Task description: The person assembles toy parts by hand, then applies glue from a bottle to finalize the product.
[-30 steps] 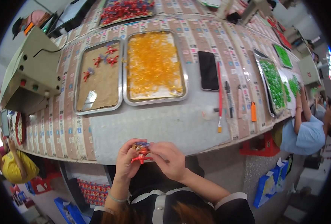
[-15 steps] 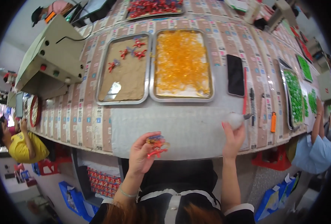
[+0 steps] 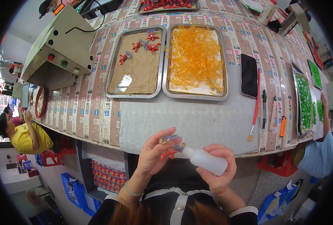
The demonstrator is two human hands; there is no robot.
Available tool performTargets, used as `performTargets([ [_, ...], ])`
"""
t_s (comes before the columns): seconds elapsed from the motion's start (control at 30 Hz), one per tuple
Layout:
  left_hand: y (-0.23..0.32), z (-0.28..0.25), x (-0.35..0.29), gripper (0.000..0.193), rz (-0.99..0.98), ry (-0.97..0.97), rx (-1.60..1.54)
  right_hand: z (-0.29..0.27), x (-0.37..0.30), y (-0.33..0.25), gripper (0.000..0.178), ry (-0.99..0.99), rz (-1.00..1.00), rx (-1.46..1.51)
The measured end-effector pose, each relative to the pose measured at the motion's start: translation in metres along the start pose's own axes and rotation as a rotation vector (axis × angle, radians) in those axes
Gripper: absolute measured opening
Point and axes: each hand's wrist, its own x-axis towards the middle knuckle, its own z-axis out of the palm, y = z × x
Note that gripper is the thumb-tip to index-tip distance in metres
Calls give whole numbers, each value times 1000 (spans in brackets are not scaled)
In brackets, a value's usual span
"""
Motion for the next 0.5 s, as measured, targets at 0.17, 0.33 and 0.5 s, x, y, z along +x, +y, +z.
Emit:
performTargets([
  [0.17, 0, -1, -1, 42, -44, -21, -66, -2, 0, 3, 43, -3, -197, -154],
  [0.33, 1, 1, -3, 42, -19, -26, -75, -3, 0, 5, 43, -26, -208, -250],
  [0.5, 1, 2, -3, 42, -15, -27, -81, 0, 2, 5, 42, -48, -212, -279],
])
